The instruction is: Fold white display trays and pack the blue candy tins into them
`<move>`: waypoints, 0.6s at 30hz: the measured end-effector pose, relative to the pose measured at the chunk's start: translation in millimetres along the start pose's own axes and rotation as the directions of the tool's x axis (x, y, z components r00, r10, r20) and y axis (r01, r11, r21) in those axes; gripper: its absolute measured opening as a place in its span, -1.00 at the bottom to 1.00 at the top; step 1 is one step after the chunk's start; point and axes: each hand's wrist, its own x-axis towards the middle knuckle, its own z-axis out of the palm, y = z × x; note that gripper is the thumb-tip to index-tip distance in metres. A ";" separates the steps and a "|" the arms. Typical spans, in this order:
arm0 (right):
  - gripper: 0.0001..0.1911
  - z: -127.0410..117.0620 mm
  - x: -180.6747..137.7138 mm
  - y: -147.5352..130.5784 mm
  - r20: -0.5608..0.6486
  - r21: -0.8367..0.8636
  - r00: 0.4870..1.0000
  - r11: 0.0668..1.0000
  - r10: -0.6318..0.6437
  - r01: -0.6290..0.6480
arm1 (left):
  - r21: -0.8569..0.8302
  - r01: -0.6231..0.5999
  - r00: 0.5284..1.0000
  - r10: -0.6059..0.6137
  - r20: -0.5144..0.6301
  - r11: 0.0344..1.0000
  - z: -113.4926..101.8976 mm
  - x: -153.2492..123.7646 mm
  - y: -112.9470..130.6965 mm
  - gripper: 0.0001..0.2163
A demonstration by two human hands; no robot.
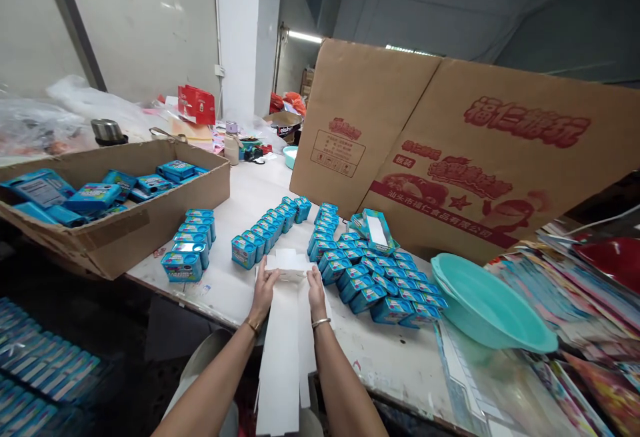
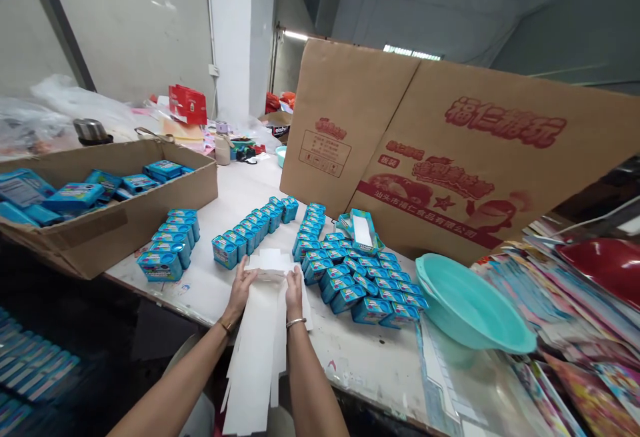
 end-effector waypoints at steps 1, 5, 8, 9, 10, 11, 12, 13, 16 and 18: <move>-0.20 0.5 0.2 -0.7 0.023 0.005 1.000 1.000 -0.012 0.012 | 0.056 -0.017 0.999 0.015 0.036 0.998 -2.1 2.4 -1.9 -0.46; -0.31 4.1 -2.6 -7.8 0.212 -0.258 0.972 0.953 -0.102 0.156 | 0.168 -0.044 0.988 0.018 0.153 0.985 -7.1 13.4 -6.4 -0.52; -0.43 4.0 0.4 -18.0 0.365 -0.555 0.926 0.775 -0.099 0.302 | 0.165 -0.030 0.987 0.004 0.161 0.986 -10.4 18.7 -8.8 -0.42; -0.53 3.2 3.1 -22.5 0.408 -0.597 0.909 0.730 -0.082 0.334 | 0.166 -0.030 0.986 0.002 0.167 0.986 -12.0 19.6 -9.6 -0.40; -0.63 2.3 6.5 -27.4 0.448 -0.626 0.892 0.691 -0.061 0.362 | 0.166 -0.031 0.984 0.001 0.177 0.986 -13.8 20.3 -10.2 -0.39; -0.68 1.9 10.3 -32.8 0.490 -0.661 0.871 0.636 -0.037 0.398 | 0.166 -0.032 0.982 0.000 0.188 0.986 -15.7 20.8 -10.7 -0.38; -0.70 2.5 14.4 -38.3 0.530 -0.693 0.848 0.573 -0.007 0.437 | 0.167 -0.033 0.980 -0.001 0.200 0.985 -17.4 21.3 -11.0 -0.38; -0.72 4.3 18.4 -43.7 0.565 -0.718 0.825 0.508 0.027 0.475 | 0.167 -0.034 0.978 -0.002 0.210 0.985 -18.8 21.8 -11.1 -0.37; -0.84 17.5 27.9 -56.1 0.638 -0.748 0.759 0.336 0.131 0.572 | 0.174 -0.033 0.974 -0.007 0.227 0.984 -20.0 23.4 -11.1 -0.35; -0.89 29.7 30.2 -58.8 0.667 -0.741 0.723 0.260 0.181 0.618 | 0.186 -0.026 0.973 -0.018 0.232 0.982 -18.2 24.8 -10.1 -0.32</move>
